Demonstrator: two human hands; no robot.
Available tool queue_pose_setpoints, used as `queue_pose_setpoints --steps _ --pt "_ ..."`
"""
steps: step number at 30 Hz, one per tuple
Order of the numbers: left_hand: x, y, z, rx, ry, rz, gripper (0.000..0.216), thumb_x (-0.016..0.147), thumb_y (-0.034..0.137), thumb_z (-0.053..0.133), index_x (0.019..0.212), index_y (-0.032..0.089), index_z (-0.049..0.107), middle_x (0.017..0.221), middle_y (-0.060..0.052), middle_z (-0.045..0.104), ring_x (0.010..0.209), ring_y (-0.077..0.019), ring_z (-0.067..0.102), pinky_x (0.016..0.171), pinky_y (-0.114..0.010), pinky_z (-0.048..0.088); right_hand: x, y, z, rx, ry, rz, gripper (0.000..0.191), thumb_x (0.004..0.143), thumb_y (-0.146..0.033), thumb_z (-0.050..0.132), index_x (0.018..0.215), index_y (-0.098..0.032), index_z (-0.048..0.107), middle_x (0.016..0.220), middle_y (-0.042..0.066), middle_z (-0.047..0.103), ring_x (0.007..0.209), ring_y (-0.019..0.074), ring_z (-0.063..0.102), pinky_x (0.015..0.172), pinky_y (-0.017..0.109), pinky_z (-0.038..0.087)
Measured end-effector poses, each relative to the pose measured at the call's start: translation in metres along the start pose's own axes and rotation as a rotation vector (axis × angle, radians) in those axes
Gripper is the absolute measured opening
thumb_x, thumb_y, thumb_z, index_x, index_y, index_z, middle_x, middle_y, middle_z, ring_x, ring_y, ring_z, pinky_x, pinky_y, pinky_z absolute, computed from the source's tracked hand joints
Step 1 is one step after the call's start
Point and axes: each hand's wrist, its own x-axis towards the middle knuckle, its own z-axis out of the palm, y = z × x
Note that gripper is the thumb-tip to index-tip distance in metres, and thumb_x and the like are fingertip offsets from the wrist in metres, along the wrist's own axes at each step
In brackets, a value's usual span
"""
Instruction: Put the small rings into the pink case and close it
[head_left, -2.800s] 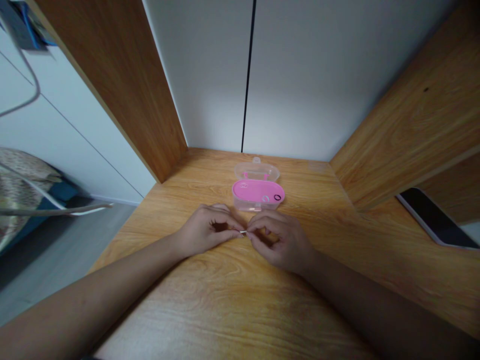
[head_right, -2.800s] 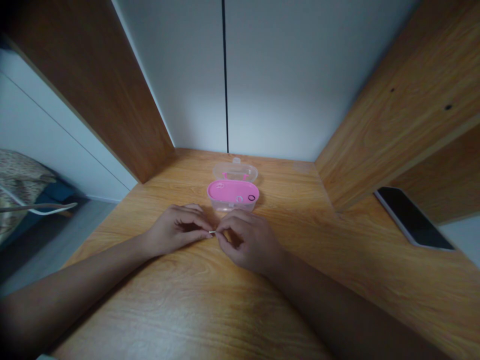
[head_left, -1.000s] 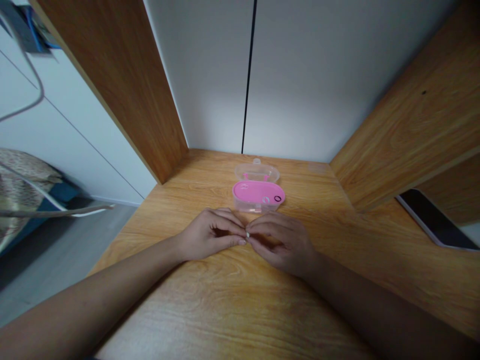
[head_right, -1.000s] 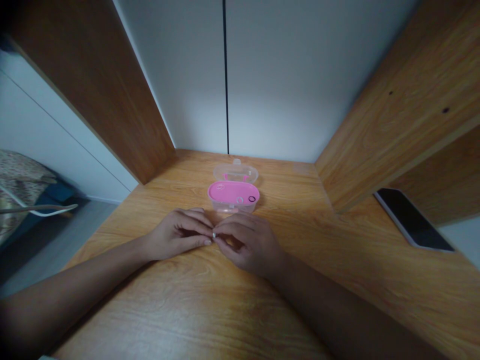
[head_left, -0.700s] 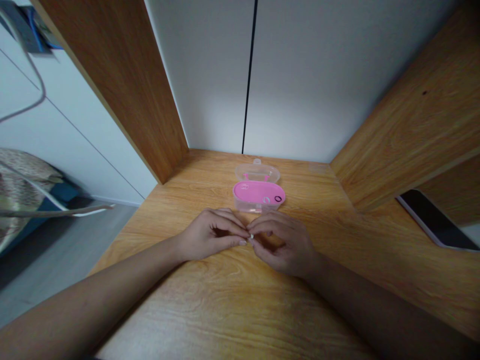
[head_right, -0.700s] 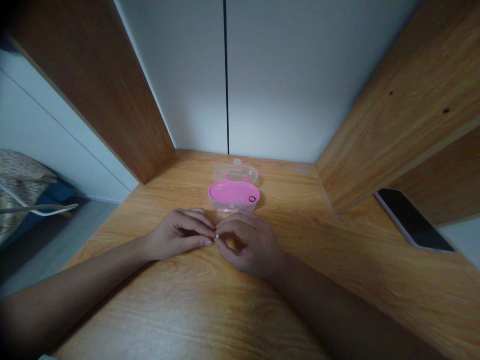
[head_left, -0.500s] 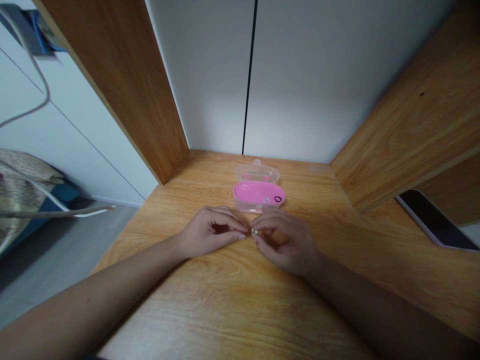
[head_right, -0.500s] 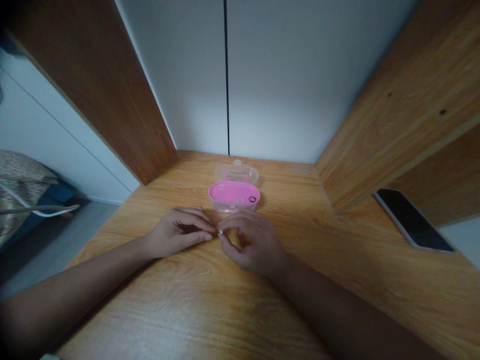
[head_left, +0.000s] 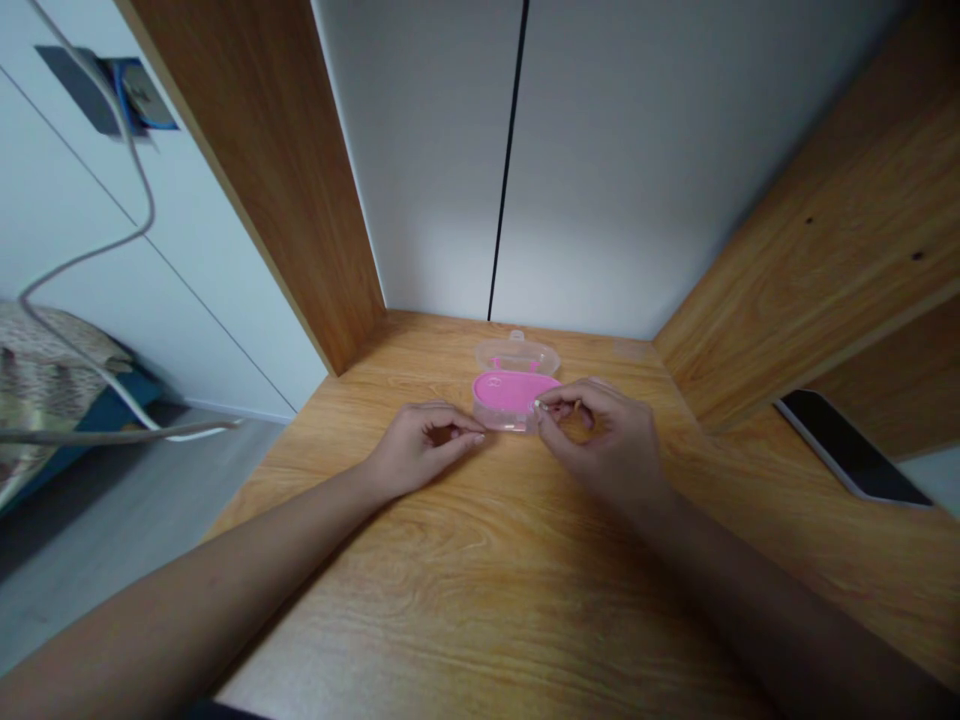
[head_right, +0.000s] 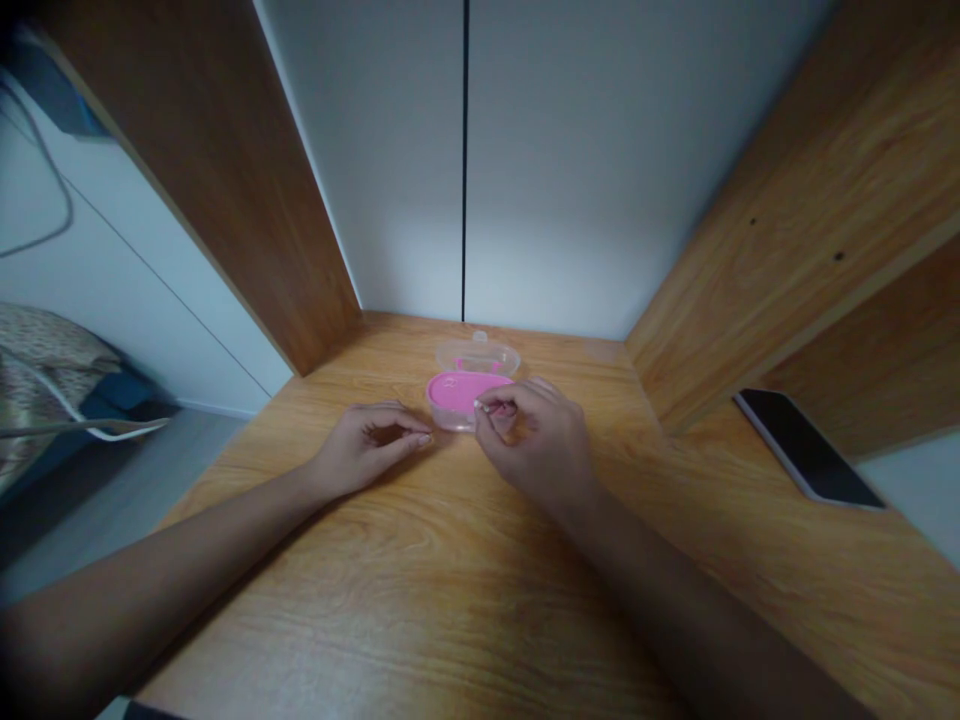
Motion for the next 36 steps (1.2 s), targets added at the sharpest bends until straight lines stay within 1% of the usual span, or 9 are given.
queue_pose_setpoints --steps 6,12,17,20,23,25,29,33,36 --pt "0.001 0.003 -0.001 0.037 0.011 0.000 0.013 0.088 0.028 0.070 0.093 0.018 0.078 0.089 -0.007 0.077 0.078 -0.0163 0.070 0.071 -0.028 0.053 0.030 0.010 0.006 -0.167 -0.146 0.085 0.011 0.076 -0.024 0.068 0.084 -0.022 0.075 0.087 0.003 0.077 0.081 0.0224 0.070 0.074 0.034 0.052" --pt "0.001 0.002 -0.002 0.047 0.040 0.019 0.012 0.088 0.026 0.070 0.093 0.018 0.078 0.089 -0.007 0.077 0.077 -0.0161 0.070 0.071 -0.028 0.053 0.046 0.024 0.015 -0.309 -0.322 0.141 0.011 0.078 -0.029 0.069 0.081 -0.021 0.076 0.086 0.005 0.075 0.081 0.0235 0.067 0.073 0.035 0.049" --pt "0.001 0.000 -0.002 0.050 0.043 0.029 0.012 0.088 0.026 0.070 0.093 0.017 0.077 0.088 -0.006 0.077 0.076 -0.0157 0.069 0.070 -0.027 0.052 0.045 0.030 0.011 -0.246 -0.309 0.120 0.013 0.077 -0.031 0.071 0.084 -0.021 0.077 0.089 0.004 0.073 0.082 0.0225 0.066 0.073 0.034 0.049" --pt "0.001 -0.001 -0.002 0.066 0.057 0.026 0.012 0.088 0.026 0.070 0.094 0.017 0.077 0.089 -0.006 0.077 0.076 -0.0158 0.069 0.070 -0.027 0.052 0.033 0.038 0.007 -0.154 -0.190 0.115 0.020 0.078 -0.032 0.072 0.094 -0.021 0.077 0.092 0.005 0.072 0.085 0.0222 0.065 0.076 0.035 0.050" --pt "0.001 -0.001 -0.001 0.085 0.083 0.016 0.014 0.089 0.026 0.069 0.097 0.017 0.076 0.089 -0.006 0.077 0.077 -0.0159 0.069 0.071 -0.028 0.052 0.013 0.053 0.010 -0.037 0.115 0.231 0.034 0.082 -0.036 0.070 0.112 -0.021 0.072 0.103 0.007 0.069 0.088 0.0216 0.063 0.074 0.036 0.052" --pt "0.002 -0.001 -0.001 0.090 0.095 0.002 0.015 0.090 0.026 0.067 0.099 0.017 0.075 0.089 -0.006 0.076 0.078 -0.0159 0.069 0.073 -0.028 0.053 0.000 0.066 0.016 0.076 0.214 0.322 0.051 0.079 -0.041 0.073 0.125 -0.022 0.063 0.115 0.010 0.066 0.101 0.0246 0.063 0.078 0.038 0.053" --pt "0.003 -0.001 -0.001 0.143 0.124 -0.011 0.017 0.090 0.027 0.066 0.103 0.017 0.071 0.093 -0.007 0.074 0.085 -0.0177 0.068 0.079 -0.031 0.054 -0.017 0.081 0.027 0.450 0.063 0.562 0.090 0.075 -0.055 0.076 0.149 -0.021 0.037 0.136 0.018 0.056 0.121 0.0280 0.059 0.098 0.048 0.052" --pt "0.002 -0.004 -0.002 0.291 0.123 -0.005 0.040 0.089 0.033 0.067 0.125 0.018 0.059 0.118 -0.012 0.068 0.105 -0.0242 0.064 0.095 -0.041 0.052 -0.019 0.080 0.029 0.636 -0.138 0.577 0.126 0.060 -0.054 0.089 0.158 -0.026 0.014 0.154 0.021 0.041 0.137 0.0301 0.049 0.116 0.054 0.037" --pt "0.000 -0.008 -0.002 0.352 0.067 -0.025 0.059 0.089 0.037 0.066 0.141 0.018 0.046 0.133 -0.015 0.061 0.119 -0.0282 0.059 0.105 -0.049 0.047 -0.018 0.077 0.028 0.679 -0.187 0.572 0.141 0.054 -0.046 0.094 0.160 -0.024 0.003 0.158 0.022 0.036 0.143 0.0301 0.042 0.120 0.053 0.030"
